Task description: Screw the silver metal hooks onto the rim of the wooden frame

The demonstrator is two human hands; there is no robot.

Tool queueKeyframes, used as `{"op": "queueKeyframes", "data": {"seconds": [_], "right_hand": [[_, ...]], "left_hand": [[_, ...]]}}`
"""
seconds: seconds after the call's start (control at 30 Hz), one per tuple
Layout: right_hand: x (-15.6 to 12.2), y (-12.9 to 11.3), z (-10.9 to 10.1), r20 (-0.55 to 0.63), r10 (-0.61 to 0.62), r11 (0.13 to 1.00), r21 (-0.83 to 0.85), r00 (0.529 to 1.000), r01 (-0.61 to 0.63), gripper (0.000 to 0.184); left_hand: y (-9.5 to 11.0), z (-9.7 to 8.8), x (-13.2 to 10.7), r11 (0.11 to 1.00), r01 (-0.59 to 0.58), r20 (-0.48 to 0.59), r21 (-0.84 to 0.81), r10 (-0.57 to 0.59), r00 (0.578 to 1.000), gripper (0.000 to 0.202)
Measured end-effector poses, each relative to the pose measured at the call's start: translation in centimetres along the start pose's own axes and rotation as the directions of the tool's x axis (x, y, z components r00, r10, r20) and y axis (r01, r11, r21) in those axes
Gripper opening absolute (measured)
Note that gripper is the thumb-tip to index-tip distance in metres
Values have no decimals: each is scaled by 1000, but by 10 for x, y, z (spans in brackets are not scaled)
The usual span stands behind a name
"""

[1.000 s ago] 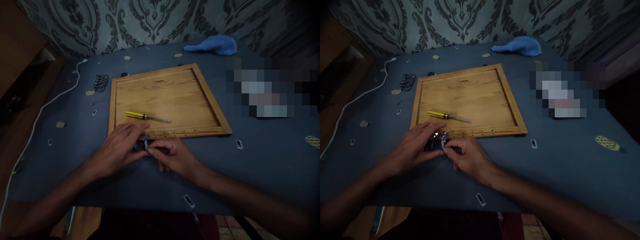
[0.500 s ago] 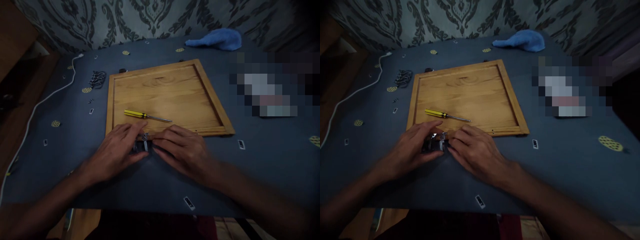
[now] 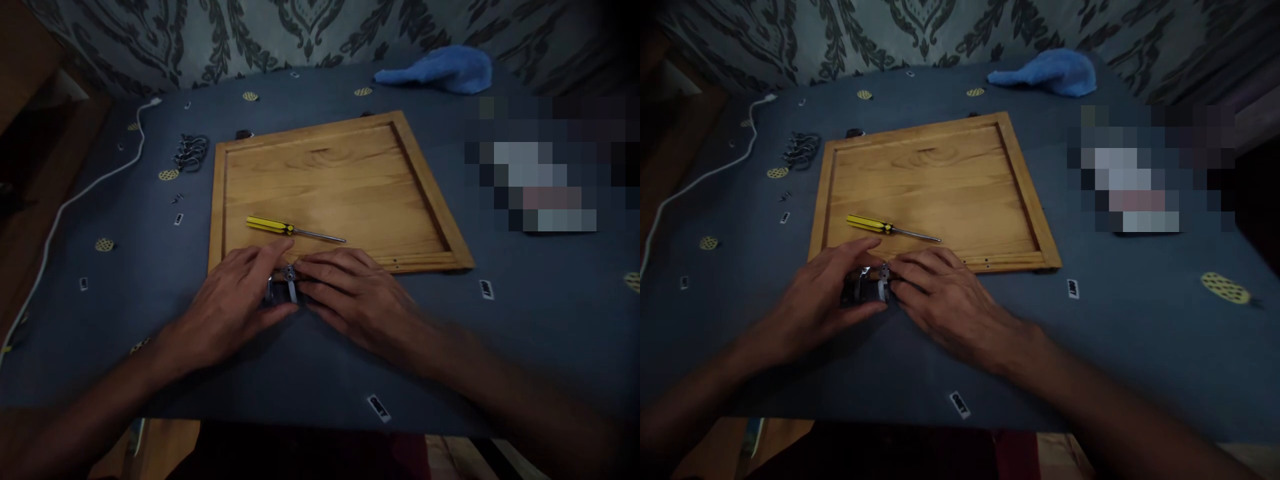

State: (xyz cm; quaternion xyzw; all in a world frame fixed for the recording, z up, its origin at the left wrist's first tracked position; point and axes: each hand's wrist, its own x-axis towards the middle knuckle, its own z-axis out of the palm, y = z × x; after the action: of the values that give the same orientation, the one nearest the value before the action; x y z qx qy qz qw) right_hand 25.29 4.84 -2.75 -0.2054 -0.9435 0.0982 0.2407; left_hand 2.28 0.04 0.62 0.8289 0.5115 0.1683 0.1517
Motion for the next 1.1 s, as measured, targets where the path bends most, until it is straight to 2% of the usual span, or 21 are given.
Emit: {"op": "queueKeyframes", "data": {"seconds": [0.4, 0.63, 0.93, 1.1], "right_hand": [[0, 0, 2, -20, -34, 998, -56, 999, 33, 26], [2, -1, 4, -34, -70, 996, -60, 997, 68, 24], [1, 1, 8, -28, -35, 999, -38, 999, 34, 22], [1, 3, 8, -38, -58, 996, -70, 998, 55, 23]], "left_hand": [[-2, 1, 0, 1000, 6, 2, -20, -6, 1000, 72], [-1, 1, 1, 1000, -28, -9, 13, 28, 1000, 74], [-1, 0, 1, 1000, -1, 15, 10, 1, 1000, 74], [-2, -2, 2, 999, -39, -7, 13, 39, 999, 77]]}}
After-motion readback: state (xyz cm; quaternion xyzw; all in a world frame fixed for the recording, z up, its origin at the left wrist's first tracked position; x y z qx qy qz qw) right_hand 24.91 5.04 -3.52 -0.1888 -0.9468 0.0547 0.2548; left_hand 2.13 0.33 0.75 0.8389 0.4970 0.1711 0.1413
